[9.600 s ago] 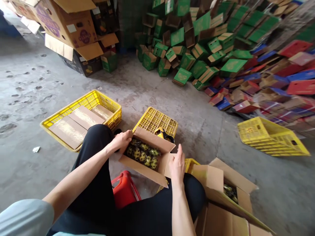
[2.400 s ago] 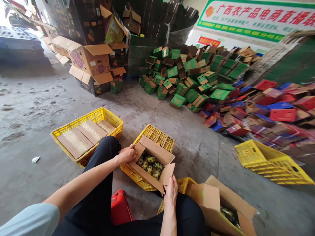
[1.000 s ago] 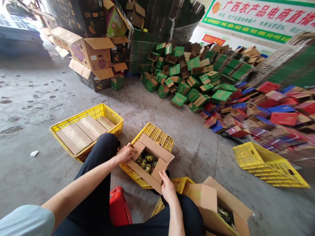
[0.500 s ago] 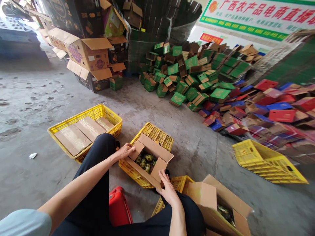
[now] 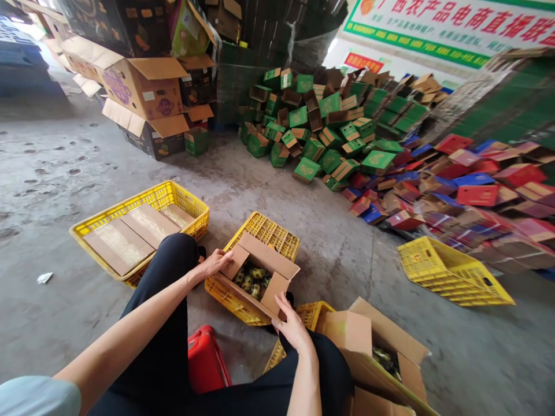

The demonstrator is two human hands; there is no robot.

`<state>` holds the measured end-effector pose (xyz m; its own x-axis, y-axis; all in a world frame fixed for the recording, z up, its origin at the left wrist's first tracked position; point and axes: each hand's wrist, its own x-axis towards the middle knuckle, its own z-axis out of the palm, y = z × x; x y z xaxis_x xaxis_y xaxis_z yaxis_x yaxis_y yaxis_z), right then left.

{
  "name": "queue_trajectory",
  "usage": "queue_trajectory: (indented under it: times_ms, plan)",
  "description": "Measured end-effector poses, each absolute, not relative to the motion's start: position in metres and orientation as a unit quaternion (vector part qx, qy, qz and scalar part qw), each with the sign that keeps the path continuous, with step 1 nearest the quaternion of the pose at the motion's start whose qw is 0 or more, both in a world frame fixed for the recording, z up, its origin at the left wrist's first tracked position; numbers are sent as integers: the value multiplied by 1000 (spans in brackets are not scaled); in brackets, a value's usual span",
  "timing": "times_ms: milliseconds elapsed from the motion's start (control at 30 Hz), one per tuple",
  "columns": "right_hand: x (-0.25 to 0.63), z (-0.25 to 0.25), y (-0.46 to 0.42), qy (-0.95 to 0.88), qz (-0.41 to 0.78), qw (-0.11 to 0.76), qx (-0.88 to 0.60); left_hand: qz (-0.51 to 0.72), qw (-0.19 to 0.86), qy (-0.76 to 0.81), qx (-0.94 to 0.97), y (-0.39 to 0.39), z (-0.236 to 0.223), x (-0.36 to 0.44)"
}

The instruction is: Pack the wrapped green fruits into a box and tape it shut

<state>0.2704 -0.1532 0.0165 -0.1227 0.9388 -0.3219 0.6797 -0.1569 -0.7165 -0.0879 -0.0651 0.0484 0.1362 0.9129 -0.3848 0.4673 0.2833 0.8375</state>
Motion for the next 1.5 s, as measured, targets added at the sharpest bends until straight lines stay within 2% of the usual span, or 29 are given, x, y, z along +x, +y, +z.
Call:
queue_trajectory:
  times_ms: [233, 400, 800, 1200, 1500]
  plan:
    - [268, 21, -150, -616, 413, 159, -652, 218, 514, 619, 553, -64, 56, -89]
    - [269, 24, -146, -614, 425, 139, -650, 223, 562, 622, 498, -63, 61, -90]
    - [269, 13, -140, -561, 464, 235, -643, 276, 569, 607, 481, -57, 54, -89]
    - [257, 14, -139, -528, 411, 313, -674, 295, 580, 605, 459, -57, 39, -92]
    - [257, 3, -140, -521, 400, 320, -683, 324, 640, 541, 438, -63, 28, -104]
